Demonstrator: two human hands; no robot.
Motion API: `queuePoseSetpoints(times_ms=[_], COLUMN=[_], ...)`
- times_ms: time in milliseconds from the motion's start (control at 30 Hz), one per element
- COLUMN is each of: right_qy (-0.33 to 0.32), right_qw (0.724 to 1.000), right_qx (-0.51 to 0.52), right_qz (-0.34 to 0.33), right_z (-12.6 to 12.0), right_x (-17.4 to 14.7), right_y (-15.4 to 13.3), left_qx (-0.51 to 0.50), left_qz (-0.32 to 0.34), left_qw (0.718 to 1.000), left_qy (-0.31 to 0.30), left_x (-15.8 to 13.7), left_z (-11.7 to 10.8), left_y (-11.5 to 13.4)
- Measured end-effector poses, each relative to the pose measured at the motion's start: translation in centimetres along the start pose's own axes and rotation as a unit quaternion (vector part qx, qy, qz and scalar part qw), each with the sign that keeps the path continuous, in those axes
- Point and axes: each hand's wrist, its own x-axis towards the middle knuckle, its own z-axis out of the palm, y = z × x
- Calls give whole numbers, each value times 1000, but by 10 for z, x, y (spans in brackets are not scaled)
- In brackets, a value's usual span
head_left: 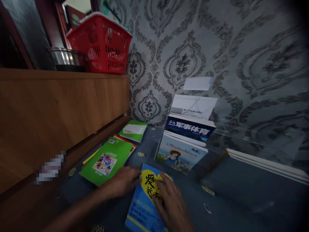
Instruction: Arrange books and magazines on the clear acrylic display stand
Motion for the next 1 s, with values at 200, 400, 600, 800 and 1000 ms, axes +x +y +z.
queuePoseSetpoints(times_ms=[200, 400, 600, 800, 1000], right_qy=[-159, -163, -162, -149, -141], right_qw=[987, 984, 981, 985, 985], right_qx=[14, 5, -9, -11, -2], right_qz=[-35, 77, 103, 91, 102], right_z=[18, 15, 24, 28, 26], right_x=[28, 20, 11, 8, 10], right_y=[-27, -2, 11, 13, 9], left_qx=[118, 100, 63, -30, -231], left_qz=[-136, -280, -315, -330, -303], left_qw=[977, 948, 938, 927, 896], left_qy=[116, 111, 128, 178, 227], left_x=[93, 140, 149, 156, 146], left_z=[-65, -85, -82, -97, -104], left_y=[-61, -115, -131, -134, -119])
